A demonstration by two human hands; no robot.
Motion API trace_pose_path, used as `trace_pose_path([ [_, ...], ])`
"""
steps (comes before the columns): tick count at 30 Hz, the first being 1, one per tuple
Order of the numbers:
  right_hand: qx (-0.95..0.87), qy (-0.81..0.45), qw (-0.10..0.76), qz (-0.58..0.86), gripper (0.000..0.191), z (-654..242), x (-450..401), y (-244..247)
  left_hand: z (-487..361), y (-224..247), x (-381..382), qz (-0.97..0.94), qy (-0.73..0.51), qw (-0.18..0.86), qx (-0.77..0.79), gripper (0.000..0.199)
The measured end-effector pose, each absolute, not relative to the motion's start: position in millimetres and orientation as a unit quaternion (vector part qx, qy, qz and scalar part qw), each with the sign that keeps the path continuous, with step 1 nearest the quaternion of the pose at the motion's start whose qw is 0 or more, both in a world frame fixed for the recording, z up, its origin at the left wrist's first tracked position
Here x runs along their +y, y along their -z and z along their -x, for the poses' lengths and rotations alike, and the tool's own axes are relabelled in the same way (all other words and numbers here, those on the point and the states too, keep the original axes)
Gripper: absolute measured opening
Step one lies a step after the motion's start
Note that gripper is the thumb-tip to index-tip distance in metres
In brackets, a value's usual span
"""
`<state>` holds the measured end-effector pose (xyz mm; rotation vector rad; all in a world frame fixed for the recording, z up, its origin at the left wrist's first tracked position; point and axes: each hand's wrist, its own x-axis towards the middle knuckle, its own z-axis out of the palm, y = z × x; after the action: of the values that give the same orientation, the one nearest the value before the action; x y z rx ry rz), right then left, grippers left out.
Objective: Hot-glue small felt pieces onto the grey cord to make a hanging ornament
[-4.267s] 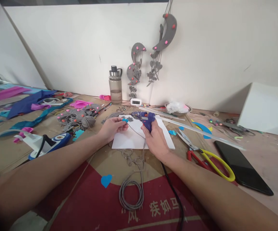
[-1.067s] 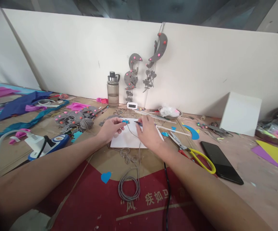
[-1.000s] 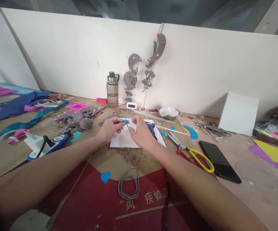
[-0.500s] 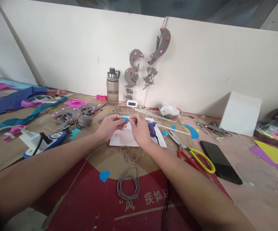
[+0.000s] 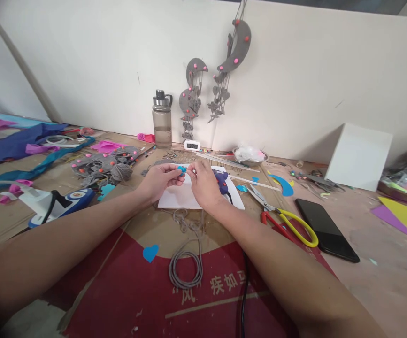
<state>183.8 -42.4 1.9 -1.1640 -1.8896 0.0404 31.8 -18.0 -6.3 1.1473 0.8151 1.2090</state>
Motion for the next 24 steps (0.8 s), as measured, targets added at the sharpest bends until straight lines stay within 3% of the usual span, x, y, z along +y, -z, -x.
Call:
trace_pose_path([
  [10, -0.765, 0.027, 0.429, 0.479, 0.006, -185.1, -40.0, 3.2, -33.7, 2.6, -25.1, -0.517, -0.506, 0.593, 0.352, 0.006],
  [24, -0.76, 0.013, 0.432, 0.486, 0.006, -183.3, -40.9, 5.2, -33.6, 8.8, -20.3, -0.557, -0.511, 0.55, 0.354, 0.019],
])
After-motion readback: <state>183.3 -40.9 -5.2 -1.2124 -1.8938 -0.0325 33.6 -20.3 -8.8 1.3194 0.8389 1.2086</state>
